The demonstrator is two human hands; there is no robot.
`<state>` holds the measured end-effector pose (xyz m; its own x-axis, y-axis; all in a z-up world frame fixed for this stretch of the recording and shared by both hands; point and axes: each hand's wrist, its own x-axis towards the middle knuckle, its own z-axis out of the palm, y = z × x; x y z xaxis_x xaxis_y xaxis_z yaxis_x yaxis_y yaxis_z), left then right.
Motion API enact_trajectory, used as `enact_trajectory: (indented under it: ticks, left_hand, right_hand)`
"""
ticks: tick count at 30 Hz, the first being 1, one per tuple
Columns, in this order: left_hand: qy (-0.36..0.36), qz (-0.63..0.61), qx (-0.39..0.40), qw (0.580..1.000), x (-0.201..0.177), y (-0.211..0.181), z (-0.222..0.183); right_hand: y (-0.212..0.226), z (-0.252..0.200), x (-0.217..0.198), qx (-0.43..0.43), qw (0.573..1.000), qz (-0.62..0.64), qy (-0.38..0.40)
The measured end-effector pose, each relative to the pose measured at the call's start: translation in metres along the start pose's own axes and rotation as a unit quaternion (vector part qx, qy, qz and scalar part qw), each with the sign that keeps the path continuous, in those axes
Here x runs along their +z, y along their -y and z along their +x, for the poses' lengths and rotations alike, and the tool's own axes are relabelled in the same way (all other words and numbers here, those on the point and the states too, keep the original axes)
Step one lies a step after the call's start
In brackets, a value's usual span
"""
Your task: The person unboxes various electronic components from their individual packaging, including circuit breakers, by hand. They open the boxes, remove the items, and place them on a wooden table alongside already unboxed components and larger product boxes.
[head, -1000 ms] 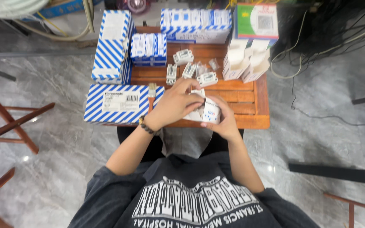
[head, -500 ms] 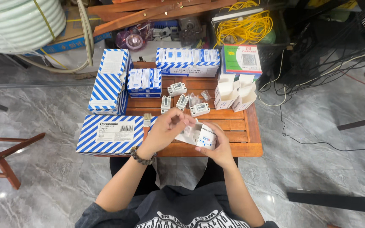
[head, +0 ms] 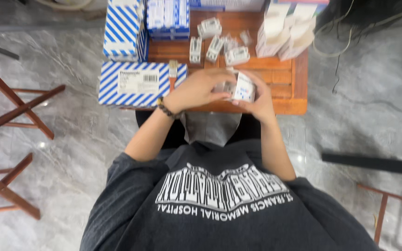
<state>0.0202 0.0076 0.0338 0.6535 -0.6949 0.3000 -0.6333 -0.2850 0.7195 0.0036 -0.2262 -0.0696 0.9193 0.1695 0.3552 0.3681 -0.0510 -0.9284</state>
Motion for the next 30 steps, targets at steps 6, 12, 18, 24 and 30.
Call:
enact_trajectory:
  ticks: [6,12,18,24,30]
  left_hand:
    - [0.059,0.066,-0.016,0.996,-0.005,0.002,-0.004]
    - [0.071,0.061,-0.045,0.995,0.003,0.013,-0.008]
    - [0.074,0.065,-0.081,0.992,0.013,0.016,-0.006]
    - [0.005,0.047,-0.102,0.994,0.030,0.042,-0.004]
    - [-0.063,-0.047,-0.108,0.991,0.014,0.023,-0.002]
  right_hand:
    - [-0.003,0.000,-0.001,-0.014,1.000,0.016,0.023]
    - [-0.005,-0.003,-0.004,-0.007,1.000,0.005,0.017]
    - [0.017,0.003,-0.007,-0.002,0.999,-0.047,0.023]
    - [0.023,0.008,-0.011,0.006,0.998,-0.062,0.007]
    - [0.024,0.005,-0.009,0.010,0.997,-0.077,0.016]
